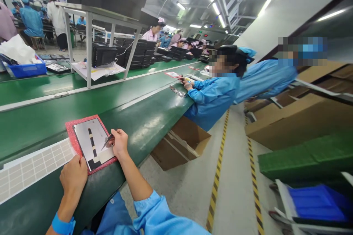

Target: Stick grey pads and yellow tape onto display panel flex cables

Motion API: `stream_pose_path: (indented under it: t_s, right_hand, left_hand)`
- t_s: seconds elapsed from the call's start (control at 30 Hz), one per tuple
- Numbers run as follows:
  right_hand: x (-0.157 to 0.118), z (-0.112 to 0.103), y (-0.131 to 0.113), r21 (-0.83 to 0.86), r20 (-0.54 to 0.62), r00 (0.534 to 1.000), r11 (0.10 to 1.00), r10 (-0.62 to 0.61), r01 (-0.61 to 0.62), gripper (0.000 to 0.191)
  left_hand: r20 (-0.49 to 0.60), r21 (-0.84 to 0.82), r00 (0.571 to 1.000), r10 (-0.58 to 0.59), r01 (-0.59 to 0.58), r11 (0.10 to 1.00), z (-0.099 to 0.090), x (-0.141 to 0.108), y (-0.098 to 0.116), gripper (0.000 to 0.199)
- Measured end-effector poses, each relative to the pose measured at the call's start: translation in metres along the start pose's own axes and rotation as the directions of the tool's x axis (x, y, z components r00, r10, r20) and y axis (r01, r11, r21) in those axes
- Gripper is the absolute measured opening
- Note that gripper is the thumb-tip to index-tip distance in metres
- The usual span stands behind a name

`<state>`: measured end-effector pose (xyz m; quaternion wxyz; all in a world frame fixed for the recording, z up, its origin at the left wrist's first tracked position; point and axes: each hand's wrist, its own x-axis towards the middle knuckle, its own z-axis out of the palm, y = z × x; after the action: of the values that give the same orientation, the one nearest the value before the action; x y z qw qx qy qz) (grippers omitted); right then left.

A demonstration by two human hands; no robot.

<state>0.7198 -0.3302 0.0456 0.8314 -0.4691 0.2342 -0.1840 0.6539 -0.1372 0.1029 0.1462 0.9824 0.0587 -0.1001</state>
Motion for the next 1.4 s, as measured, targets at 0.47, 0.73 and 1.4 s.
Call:
stream_pose_path:
  t_s: [0.47, 0.73, 1.4]
  right_hand:
    - [-0.007, -0.01, -0.011, -0.017, 0.051, 0.997, 0.998, 0.064, -0.063, 0.05]
    - [0.016, -0.052, -0.085, -0.362, 0.18, 0.958, 0.921, 0.224, -0.148, 0.03]
    - [0.006, -0.038, -0.053, -0.968, 0.245, 0.962, 0.08, 0.121, 0.236, 0.017]
  left_hand:
    - [0.0, -0.15, 1.0, 0.018, -0.018, 0.989, 0.001, -0.006, -0.003, 0.037]
    - [0.012, -0.311, 1.0, -0.004, 0.008, 0.951, -0.008, -0.007, 0.003, 0.031]
    - [0.048, -0.763, 0.999, -0.022, 0.051, 0.644, 0.019, 0.015, 0.031, 0.033]
